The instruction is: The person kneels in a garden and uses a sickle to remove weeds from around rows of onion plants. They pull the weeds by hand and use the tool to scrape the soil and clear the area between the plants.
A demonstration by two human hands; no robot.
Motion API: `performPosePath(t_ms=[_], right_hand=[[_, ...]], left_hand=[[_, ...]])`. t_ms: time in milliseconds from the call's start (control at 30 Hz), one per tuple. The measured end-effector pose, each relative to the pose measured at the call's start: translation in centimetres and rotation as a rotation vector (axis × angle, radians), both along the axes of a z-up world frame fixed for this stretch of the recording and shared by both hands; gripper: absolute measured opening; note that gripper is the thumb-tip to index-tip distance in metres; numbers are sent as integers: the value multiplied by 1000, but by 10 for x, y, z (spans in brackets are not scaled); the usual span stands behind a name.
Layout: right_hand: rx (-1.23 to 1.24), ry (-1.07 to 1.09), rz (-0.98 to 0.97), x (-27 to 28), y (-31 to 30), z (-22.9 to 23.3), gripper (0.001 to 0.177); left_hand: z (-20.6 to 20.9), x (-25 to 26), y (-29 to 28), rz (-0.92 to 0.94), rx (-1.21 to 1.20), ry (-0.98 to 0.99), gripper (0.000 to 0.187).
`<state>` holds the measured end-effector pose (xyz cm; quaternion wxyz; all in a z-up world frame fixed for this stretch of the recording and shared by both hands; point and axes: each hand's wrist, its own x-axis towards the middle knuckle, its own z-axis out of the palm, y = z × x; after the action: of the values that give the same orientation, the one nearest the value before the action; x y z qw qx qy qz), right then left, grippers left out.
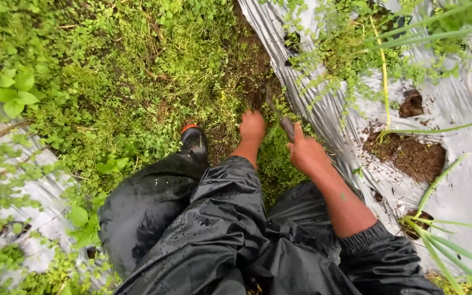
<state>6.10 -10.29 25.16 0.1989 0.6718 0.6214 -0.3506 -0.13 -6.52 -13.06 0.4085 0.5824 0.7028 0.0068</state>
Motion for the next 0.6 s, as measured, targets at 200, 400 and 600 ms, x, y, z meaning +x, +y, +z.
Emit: performPosePath(t_ms=[200, 400, 600], right_hand=[[-62, -91, 59, 5, -1, -22, 66], [-95, -114, 139, 25, -23, -43, 67], [-74, -104, 111, 3, -25, 8, 66]], left_hand=[[8, 0, -13, -86, 84, -32, 20], [2, -7, -8, -31, 150, -60, 18], [14, -32, -21, 96, 76, -80, 17]])
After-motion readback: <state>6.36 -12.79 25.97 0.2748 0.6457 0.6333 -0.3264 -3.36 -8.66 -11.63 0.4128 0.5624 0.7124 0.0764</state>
